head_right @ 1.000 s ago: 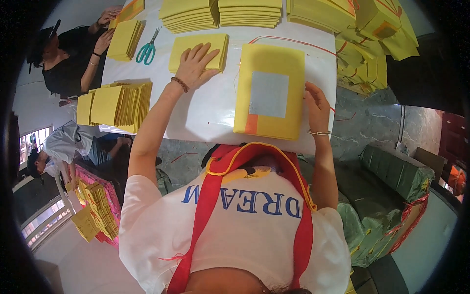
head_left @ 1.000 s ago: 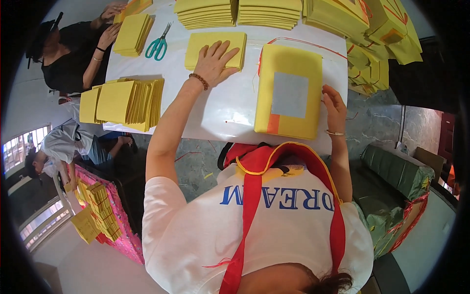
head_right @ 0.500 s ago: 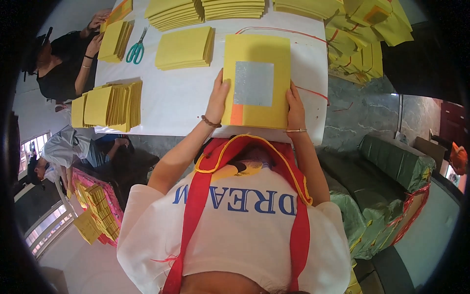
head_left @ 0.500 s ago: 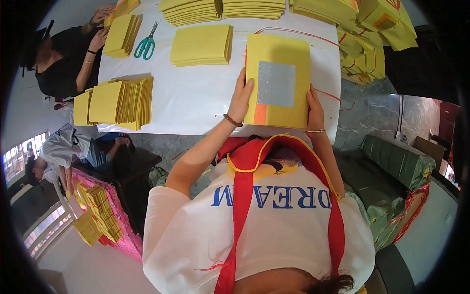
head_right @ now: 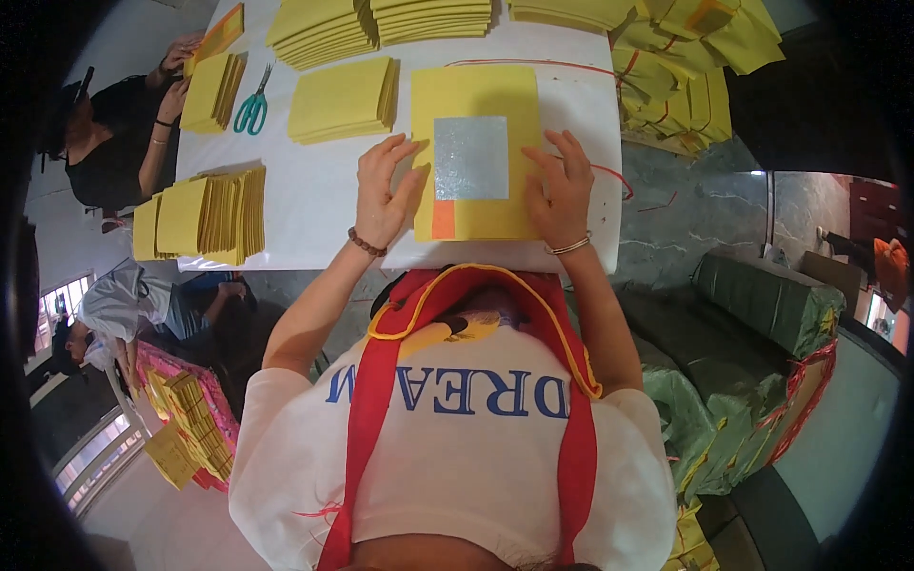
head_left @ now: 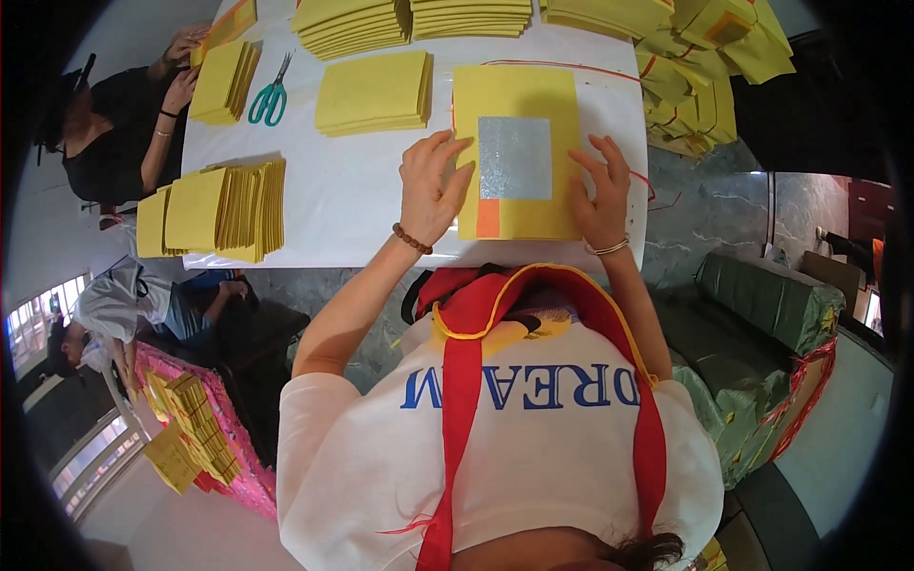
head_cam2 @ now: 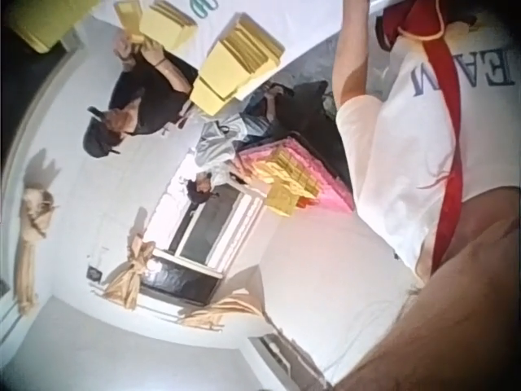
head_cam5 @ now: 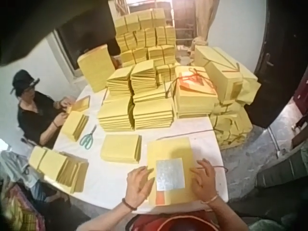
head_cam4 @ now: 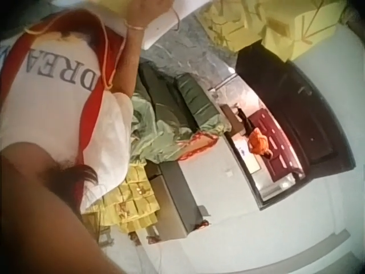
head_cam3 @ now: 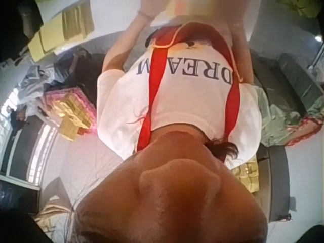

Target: Organizing and stacking yellow joss paper sheets on a work table.

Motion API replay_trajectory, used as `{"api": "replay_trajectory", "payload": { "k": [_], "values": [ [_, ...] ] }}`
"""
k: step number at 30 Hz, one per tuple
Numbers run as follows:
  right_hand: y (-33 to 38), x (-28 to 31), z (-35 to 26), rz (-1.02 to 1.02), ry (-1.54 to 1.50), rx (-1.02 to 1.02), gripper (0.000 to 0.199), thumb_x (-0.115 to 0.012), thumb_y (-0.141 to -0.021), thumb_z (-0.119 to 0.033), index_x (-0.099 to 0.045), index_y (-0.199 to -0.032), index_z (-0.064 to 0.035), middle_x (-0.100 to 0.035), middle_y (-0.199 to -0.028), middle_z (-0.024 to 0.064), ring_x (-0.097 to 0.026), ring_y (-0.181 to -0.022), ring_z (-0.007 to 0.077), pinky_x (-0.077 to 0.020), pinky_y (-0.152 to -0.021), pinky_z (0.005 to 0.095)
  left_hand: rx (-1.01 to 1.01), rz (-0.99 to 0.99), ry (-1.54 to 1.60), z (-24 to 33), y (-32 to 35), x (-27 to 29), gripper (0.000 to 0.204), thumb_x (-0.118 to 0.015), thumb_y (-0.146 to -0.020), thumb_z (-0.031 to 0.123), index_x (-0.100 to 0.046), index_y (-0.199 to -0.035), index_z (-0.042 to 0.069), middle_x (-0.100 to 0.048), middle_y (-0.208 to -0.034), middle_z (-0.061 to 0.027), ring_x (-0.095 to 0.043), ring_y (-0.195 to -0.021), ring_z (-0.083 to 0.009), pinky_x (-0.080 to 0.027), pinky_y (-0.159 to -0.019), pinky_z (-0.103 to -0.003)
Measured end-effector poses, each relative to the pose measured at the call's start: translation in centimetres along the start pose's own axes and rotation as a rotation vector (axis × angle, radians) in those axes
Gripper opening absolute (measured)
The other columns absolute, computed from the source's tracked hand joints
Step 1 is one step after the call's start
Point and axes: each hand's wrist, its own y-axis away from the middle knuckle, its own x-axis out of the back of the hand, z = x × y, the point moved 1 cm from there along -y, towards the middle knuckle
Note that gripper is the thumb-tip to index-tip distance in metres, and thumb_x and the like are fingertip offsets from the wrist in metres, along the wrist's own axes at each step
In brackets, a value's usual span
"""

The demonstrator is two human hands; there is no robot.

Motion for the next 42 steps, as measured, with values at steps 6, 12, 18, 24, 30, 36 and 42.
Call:
{"api": "replay_trajectory", "payload": {
  "k": [6, 12, 18, 24, 30, 36, 42],
  "values": [
    [0.1, 0.4, -0.5, -0.291, 0.098, 0.178, 0.024, -0.065, -0.072, -0.015, -0.063, -0.095, -0.0166, -0.057, -0.109, -0.0006, -0.041, -0.119, 0.0273, -0.0274, -0.096, 0.0416, -0.270, -0.294, -0.042, 1.9, 2.4, 2.1, 0.036, -0.065, -0.074, 0.014, -0.057, -0.108, 0.005, -0.054, -0.106, -0.0104, -0.049, -0.096, -0.0282, -0.039, -0.082, -0.036],
    [0.7, -0.9, 1.3, -0.274, -0.111, 0.065, 0.023, -0.068, -0.070, -0.018, -0.063, -0.092, -0.0164, -0.058, -0.106, 0.0000, -0.042, -0.118, 0.0282, -0.0295, -0.096, 0.0420, -0.401, -0.442, -0.154, 1.8, 2.9, 1.7, 0.040, -0.066, -0.074, 0.019, -0.056, -0.110, 0.005, -0.054, -0.106, -0.0095, -0.050, -0.094, -0.0271, -0.041, -0.079, -0.036],
    [1.1, -0.9, 1.7, -0.295, -0.587, -0.243, 0.019, -0.059, -0.082, -0.019, -0.062, -0.097, -0.0076, -0.058, -0.110, 0.0059, -0.048, -0.111, 0.0238, -0.0335, -0.097, 0.0327, -0.371, -0.364, -0.004, 0.7, 1.8, 1.8, 0.031, -0.063, -0.078, 0.016, -0.059, -0.106, 0.003, -0.059, -0.084, -0.0098, -0.053, -0.076, -0.0265, -0.045, -0.068, -0.032],
    [0.7, -0.5, 1.0, -0.341, -0.792, -0.417, 0.038, -0.037, -0.095, -0.028, -0.059, -0.105, 0.0011, -0.057, -0.111, 0.0080, -0.048, -0.109, 0.0178, -0.0321, -0.097, 0.0285, -0.004, -0.433, 0.235, 0.0, 1.0, 1.9, 0.017, -0.056, -0.086, 0.016, -0.064, -0.095, 0.003, -0.058, -0.073, -0.0077, -0.051, -0.062, -0.0156, -0.044, -0.059, -0.028],
    [0.9, -1.0, 1.7, -0.309, -0.780, -0.451, 0.046, -0.030, -0.096, -0.033, -0.060, -0.104, 0.0014, -0.057, -0.113, 0.0097, -0.049, -0.109, 0.0192, -0.0311, -0.098, 0.0303, 0.372, -0.531, 0.462, -1.2, 0.1, 1.3, 0.024, -0.054, -0.088, 0.022, -0.062, -0.094, 0.000, -0.058, -0.069, -0.0040, -0.050, -0.063, -0.0083, -0.044, -0.060, -0.026],
    [1.6, -1.2, 2.2, -0.314, -0.835, -0.338, 0.048, -0.032, -0.094, -0.038, -0.051, -0.118, -0.0017, -0.053, -0.119, 0.0098, -0.047, -0.112, 0.0195, -0.0304, -0.099, 0.0316, 0.444, -0.531, 0.613, -1.6, -0.2, 1.1, 0.021, -0.054, -0.087, 0.019, -0.062, -0.088, 0.000, -0.055, -0.068, 0.0013, -0.048, -0.063, -0.0045, -0.042, -0.056, -0.022],
    [1.4, -0.6, 1.4, -0.353, -0.700, -0.291, 0.045, -0.068, -0.075, -0.013, -0.052, -0.116, -0.0059, -0.051, -0.118, 0.0063, -0.048, -0.109, 0.0169, -0.0369, -0.093, 0.0296, 0.452, -0.571, 0.615, -1.8, -0.5, 1.1, 0.019, -0.054, -0.086, 0.018, -0.062, -0.085, 0.000, -0.055, -0.070, 0.0019, -0.048, -0.062, -0.0039, -0.044, -0.057, -0.022]
  ]
}}
